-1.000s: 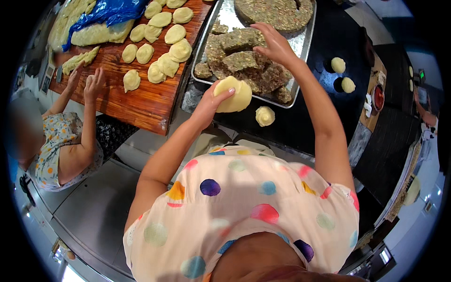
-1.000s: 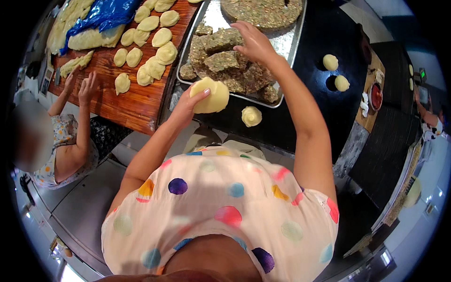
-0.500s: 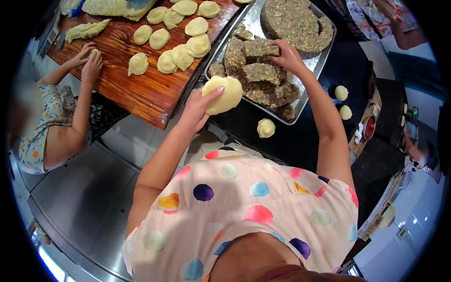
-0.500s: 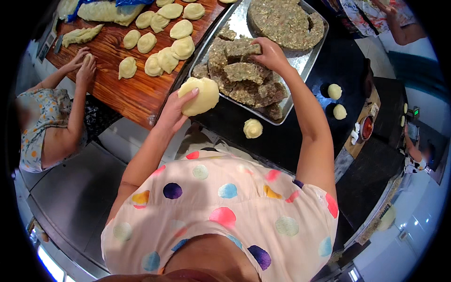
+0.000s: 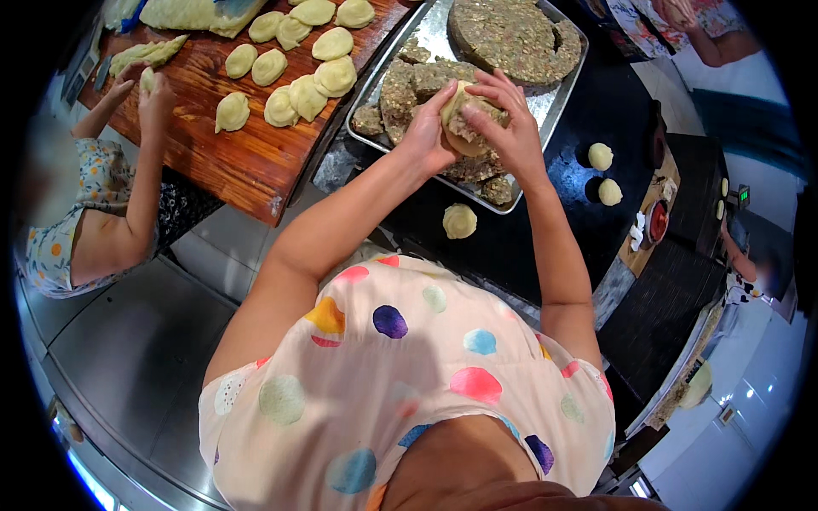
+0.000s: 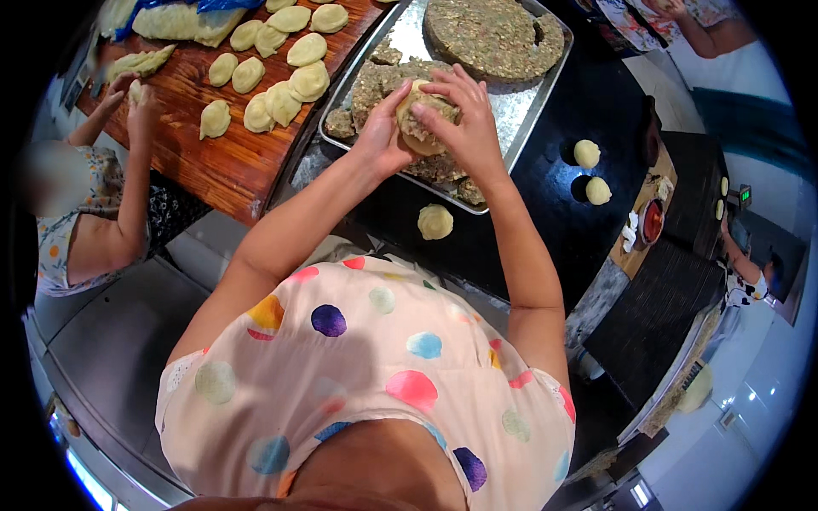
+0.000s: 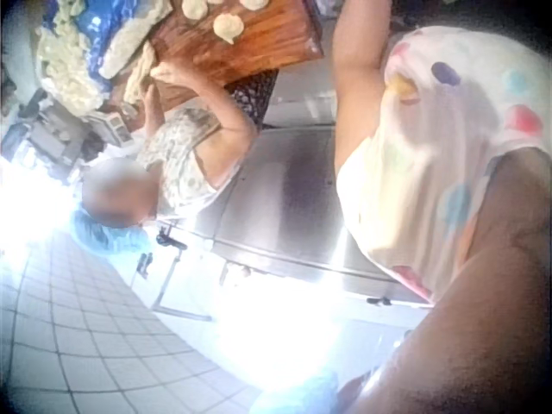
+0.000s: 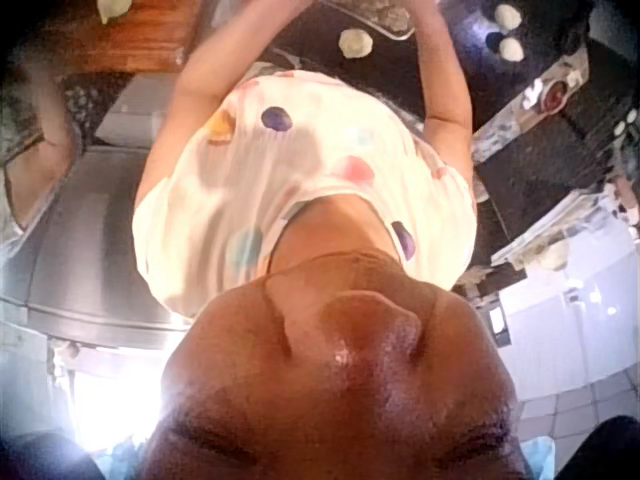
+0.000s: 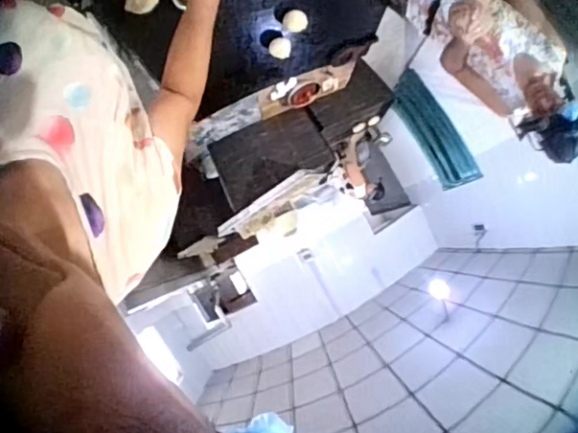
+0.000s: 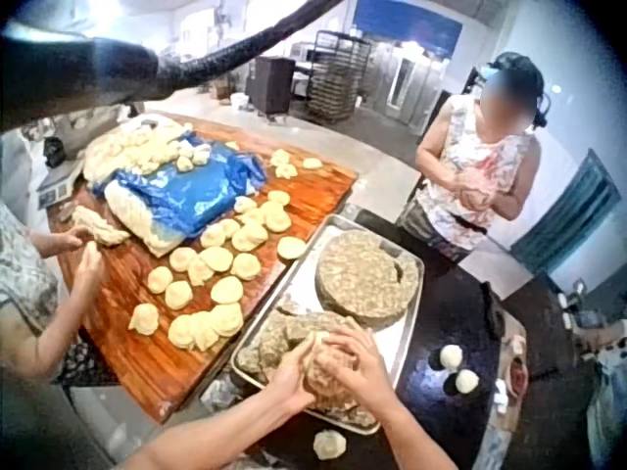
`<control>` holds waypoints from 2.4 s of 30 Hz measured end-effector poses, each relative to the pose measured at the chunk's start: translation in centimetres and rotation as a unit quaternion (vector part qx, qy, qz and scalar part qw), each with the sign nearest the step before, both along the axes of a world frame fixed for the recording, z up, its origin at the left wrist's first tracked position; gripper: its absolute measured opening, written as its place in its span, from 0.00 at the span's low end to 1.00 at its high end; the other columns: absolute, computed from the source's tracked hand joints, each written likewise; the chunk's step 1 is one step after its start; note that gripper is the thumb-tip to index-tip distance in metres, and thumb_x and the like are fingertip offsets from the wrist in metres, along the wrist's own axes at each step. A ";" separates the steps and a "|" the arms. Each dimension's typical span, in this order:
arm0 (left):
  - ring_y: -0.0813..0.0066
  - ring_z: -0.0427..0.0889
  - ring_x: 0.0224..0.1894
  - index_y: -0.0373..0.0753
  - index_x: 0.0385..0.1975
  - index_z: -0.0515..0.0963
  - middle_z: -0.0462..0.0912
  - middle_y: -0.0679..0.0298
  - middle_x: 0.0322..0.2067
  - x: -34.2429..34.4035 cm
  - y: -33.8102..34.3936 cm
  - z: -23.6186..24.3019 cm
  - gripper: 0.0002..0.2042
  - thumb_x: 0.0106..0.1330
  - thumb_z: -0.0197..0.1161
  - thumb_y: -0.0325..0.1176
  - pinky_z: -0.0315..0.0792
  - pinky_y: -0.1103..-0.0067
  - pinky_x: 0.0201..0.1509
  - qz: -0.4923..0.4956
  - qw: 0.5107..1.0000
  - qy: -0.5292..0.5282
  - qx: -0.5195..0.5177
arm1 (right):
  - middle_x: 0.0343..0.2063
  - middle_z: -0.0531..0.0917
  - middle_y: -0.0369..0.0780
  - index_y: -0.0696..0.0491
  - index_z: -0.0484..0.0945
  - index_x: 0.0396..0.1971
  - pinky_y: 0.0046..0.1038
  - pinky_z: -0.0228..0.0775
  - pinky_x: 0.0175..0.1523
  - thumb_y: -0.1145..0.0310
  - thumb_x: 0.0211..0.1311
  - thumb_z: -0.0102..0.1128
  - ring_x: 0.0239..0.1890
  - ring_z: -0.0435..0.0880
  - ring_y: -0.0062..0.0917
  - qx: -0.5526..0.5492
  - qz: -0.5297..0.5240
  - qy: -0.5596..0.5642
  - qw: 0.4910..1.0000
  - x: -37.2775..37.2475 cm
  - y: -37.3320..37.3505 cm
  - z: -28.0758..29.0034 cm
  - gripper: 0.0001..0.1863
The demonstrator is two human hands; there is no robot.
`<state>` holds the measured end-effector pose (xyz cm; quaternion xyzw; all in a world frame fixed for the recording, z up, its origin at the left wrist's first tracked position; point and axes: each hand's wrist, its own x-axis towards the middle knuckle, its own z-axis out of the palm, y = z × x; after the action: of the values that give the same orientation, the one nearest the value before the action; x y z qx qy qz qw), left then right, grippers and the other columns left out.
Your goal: The person flattens small dough pieces, scoops a grainy filling from a tray, and encloses it within the dough to form round pastries. The finished items are placed on a black countertop. Another person is visible in the background preparing dough.
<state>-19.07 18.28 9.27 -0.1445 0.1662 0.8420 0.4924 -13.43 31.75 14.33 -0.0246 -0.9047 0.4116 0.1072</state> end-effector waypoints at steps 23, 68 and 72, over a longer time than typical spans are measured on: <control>0.68 0.78 0.50 0.40 0.50 0.72 0.78 0.62 0.46 1.3 5.2 2.3 0.16 0.64 0.63 0.33 0.73 0.69 0.57 0.089 0.992 0.082 -0.034 | 0.42 0.80 0.38 0.57 0.77 0.46 0.28 0.68 0.54 0.49 0.69 0.50 0.45 0.78 0.23 -0.650 -0.272 0.120 0.699 -0.3 -1.7 -1.3 0.24; 0.70 0.81 0.45 0.40 0.49 0.73 0.79 0.61 0.43 0.9 8.7 4.0 0.26 0.68 0.52 0.59 0.77 0.72 0.47 0.006 0.961 0.205 -0.185 | 0.39 0.80 0.39 0.56 0.76 0.44 0.28 0.66 0.57 0.56 0.74 0.39 0.47 0.77 0.27 -0.307 -0.315 0.219 0.871 1.0 -0.1 -1.0 0.21; 0.73 0.83 0.43 0.40 0.45 0.76 0.82 0.62 0.40 1.7 8.0 5.0 0.25 0.69 0.49 0.58 0.76 0.73 0.51 -0.049 0.965 0.228 -0.122 | 0.40 0.82 0.42 0.58 0.80 0.39 0.33 0.63 0.60 0.60 0.69 0.48 0.47 0.77 0.31 -0.411 -0.228 0.200 0.860 1.5 1.7 -2.9 0.17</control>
<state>-17.40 26.25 14.31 0.0009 0.3824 0.8008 0.4609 -11.93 33.45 11.40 -0.1887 -0.5813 0.7065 0.3569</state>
